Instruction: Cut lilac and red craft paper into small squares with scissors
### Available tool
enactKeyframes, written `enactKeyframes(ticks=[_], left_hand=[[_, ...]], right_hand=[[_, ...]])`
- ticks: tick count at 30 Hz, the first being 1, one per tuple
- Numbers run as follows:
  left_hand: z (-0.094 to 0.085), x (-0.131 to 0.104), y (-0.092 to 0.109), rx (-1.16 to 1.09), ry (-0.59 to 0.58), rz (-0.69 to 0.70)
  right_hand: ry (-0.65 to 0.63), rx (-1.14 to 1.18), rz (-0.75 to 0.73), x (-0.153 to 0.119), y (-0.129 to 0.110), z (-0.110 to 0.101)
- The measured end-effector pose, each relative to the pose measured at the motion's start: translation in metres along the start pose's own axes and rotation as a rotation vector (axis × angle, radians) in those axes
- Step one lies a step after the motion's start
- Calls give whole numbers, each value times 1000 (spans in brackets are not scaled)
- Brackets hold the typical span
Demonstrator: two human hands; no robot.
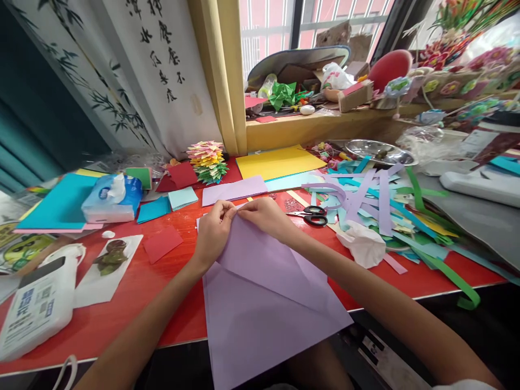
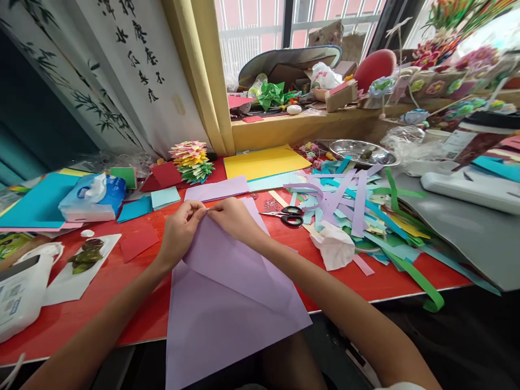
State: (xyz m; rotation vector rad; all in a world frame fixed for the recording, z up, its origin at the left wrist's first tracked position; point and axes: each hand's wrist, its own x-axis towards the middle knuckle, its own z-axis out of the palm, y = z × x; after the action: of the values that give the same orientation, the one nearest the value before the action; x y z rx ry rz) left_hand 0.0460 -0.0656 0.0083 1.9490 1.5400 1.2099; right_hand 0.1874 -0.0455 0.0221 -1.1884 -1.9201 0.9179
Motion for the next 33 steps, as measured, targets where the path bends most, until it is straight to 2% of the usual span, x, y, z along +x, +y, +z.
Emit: enactKeyframes(ticks=[3,7,11,16,19,22,25,28,31,33], left_hand=[[-2,1,-1,63,14,12],[-3,2,1,110,60,33],[-5,2,1,167,24,60],[-17,11,-5,136,151,63],[-24,16,-8,128,186,59],[-26,19,-9,100,172,29],[-25,21,-12,58,99,-40],[-21,20,-16,-1,-12,-119],[-13,15,-16,-58,-107,-148],[-6,10,-14,-76,-143,-140]], right_hand=[[37,-37,-1,-5,2,-2],[16,-51,77,-22,8,-12],[-15,-3,149,-41,18,-20],[5,18,242,-71,34,-32],[28,10,290,-93,41,-43],[11,64,353,-114,47,-56],[33,26,387,-127,48,-70],[152,-134,369,-122,42,-79],[274,-166,286,-99,28,-72],[233,-107,184,-76,18,-58]])
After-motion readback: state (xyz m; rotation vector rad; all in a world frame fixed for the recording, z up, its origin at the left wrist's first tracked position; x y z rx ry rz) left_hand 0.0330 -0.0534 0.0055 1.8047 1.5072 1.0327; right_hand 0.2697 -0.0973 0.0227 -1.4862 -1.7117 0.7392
